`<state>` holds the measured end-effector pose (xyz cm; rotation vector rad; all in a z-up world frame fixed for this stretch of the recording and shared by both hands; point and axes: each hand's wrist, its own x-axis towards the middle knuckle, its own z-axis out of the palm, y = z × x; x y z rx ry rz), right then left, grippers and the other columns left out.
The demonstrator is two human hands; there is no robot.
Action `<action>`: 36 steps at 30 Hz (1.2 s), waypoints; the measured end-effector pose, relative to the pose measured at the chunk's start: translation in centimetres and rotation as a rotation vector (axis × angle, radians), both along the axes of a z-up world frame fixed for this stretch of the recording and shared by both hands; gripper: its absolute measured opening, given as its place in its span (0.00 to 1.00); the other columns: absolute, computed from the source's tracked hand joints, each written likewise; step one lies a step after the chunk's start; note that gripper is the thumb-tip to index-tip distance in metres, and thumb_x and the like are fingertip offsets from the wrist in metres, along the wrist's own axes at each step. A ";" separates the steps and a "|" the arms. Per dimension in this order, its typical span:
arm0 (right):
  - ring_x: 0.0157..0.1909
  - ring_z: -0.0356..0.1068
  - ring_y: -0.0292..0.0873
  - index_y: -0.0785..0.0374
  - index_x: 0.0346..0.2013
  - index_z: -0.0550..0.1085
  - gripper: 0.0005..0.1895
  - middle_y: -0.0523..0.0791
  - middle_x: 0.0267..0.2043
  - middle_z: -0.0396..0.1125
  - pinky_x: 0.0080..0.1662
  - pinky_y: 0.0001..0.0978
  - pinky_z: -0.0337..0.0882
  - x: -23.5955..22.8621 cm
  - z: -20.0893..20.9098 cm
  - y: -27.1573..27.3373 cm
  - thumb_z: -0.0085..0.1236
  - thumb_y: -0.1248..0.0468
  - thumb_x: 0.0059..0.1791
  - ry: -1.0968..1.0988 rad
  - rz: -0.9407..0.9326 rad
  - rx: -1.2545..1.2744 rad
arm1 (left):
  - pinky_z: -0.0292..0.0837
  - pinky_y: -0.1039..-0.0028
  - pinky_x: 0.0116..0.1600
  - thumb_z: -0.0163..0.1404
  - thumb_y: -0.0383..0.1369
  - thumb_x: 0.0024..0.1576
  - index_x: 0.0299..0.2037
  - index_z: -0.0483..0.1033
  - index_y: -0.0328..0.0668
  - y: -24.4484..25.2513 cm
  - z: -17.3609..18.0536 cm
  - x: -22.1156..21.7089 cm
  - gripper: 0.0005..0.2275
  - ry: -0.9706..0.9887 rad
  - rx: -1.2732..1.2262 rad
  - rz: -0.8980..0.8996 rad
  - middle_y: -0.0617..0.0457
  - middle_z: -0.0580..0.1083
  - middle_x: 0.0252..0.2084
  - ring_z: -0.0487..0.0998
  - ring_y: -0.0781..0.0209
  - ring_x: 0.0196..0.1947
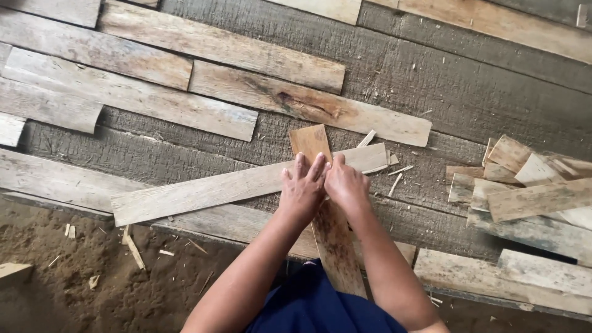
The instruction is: The person is selecting, marking, and arranging thin wooden planks on a floor surface.
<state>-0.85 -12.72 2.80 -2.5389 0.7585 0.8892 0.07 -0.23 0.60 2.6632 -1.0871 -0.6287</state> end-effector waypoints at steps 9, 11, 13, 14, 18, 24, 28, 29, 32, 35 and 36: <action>0.57 0.71 0.67 0.63 0.54 0.60 0.18 0.62 0.47 0.74 0.59 0.63 0.65 -2.8 -0.8 -0.1 0.30 0.56 0.55 0.039 0.008 0.006 | 0.63 0.30 0.59 0.57 0.39 0.54 0.72 0.60 0.51 -0.2 -1.4 0.4 0.33 -0.026 0.001 -0.012 0.50 0.52 0.77 0.49 0.25 0.72; 0.56 0.72 0.66 0.61 0.54 0.59 0.18 0.60 0.46 0.74 0.58 0.62 0.66 -2.7 -0.8 -0.1 0.29 0.56 0.54 0.040 -0.008 0.011 | 0.63 0.30 0.60 0.58 0.40 0.54 0.72 0.59 0.52 -0.1 -0.7 0.3 0.34 -0.037 0.017 -0.013 0.50 0.52 0.77 0.48 0.25 0.72; 0.55 0.73 0.65 0.59 0.54 0.58 0.17 0.58 0.45 0.74 0.58 0.61 0.67 -3.0 1.7 -0.1 0.28 0.55 0.54 0.044 -0.035 0.013 | 0.62 0.30 0.60 0.59 0.41 0.53 0.73 0.59 0.52 -0.4 -0.4 0.3 0.36 -0.045 0.029 -0.025 0.50 0.52 0.77 0.48 0.25 0.72; 0.55 0.73 0.67 0.61 0.54 0.60 0.18 0.61 0.45 0.73 0.57 0.61 0.68 -3.3 4.3 0.3 0.29 0.58 0.54 0.016 -0.121 0.068 | 0.62 0.31 0.60 0.58 0.43 0.54 0.73 0.59 0.53 -0.2 -0.2 0.2 0.35 -0.041 0.041 -0.025 0.51 0.52 0.77 0.48 0.26 0.73; 0.54 0.75 0.62 0.55 0.52 0.62 0.17 0.55 0.44 0.75 0.55 0.58 0.71 -5.3 2.6 -1.9 0.32 0.52 0.54 0.066 -0.044 -0.007 | 0.62 0.30 0.61 0.57 0.45 0.56 0.72 0.60 0.52 -0.2 0.4 0.3 0.34 -0.037 0.044 -0.031 0.50 0.52 0.77 0.49 0.25 0.73; 0.52 0.75 0.62 0.51 0.48 0.67 0.16 0.54 0.48 0.73 0.52 0.59 0.71 -9.7 -0.4 -2.6 0.37 0.48 0.54 -0.054 -0.152 -0.063 | 0.64 0.31 0.60 0.57 0.44 0.55 0.71 0.62 0.53 0.3 0.2 0.1 0.33 -0.037 -0.007 -0.028 0.51 0.54 0.76 0.50 0.24 0.72; 0.56 0.69 0.62 0.58 0.56 0.69 0.21 0.54 0.51 0.67 0.53 0.56 0.72 -12.7 -0.9 -3.9 0.56 0.54 0.51 -0.300 -0.082 -0.271 | 0.67 0.33 0.58 0.59 0.46 0.52 0.70 0.63 0.53 1.2 -0.6 0.5 0.34 -0.076 -0.092 -0.019 0.51 0.57 0.74 0.52 0.26 0.71; 0.50 0.69 0.59 0.58 0.49 0.72 0.23 0.51 0.45 0.65 0.47 0.52 0.73 -13.4 -1.0 -3.2 0.62 0.51 0.45 -0.554 0.041 -0.385 | 0.72 0.36 0.55 0.61 0.43 0.51 0.68 0.65 0.51 1.7 -0.6 0.7 0.33 -0.109 -0.184 -0.013 0.48 0.60 0.72 0.56 0.28 0.69; 0.53 0.62 0.54 0.49 0.58 0.61 0.36 0.48 0.52 0.57 0.48 0.48 0.71 -13.1 2.9 1.7 0.63 0.41 0.43 -0.418 0.106 -0.274 | 0.72 0.45 0.59 0.52 0.30 0.52 0.70 0.59 0.53 3.1 2.5 1.7 0.32 0.047 -0.155 0.056 0.50 0.55 0.74 0.50 0.35 0.72; 0.58 0.59 0.54 0.45 0.72 0.53 0.52 0.49 0.59 0.52 0.56 0.51 0.69 -14.6 -0.1 4.1 0.66 0.36 0.40 -0.296 0.088 -0.178 | 0.51 0.48 0.71 0.48 0.26 0.52 0.75 0.44 0.58 4.8 4.0 2.4 0.39 0.205 0.063 0.152 0.54 0.42 0.80 0.36 0.42 0.78; 0.54 0.62 0.57 0.49 0.70 0.59 0.56 0.50 0.54 0.54 0.55 0.54 0.68 -15.8 -2.6 4.4 0.73 0.38 0.34 -0.550 0.144 -0.306 | 0.34 0.44 0.76 0.54 0.32 0.50 0.76 0.38 0.59 5.6 3.9 2.3 0.45 0.185 0.161 0.195 0.53 0.37 0.80 0.32 0.43 0.78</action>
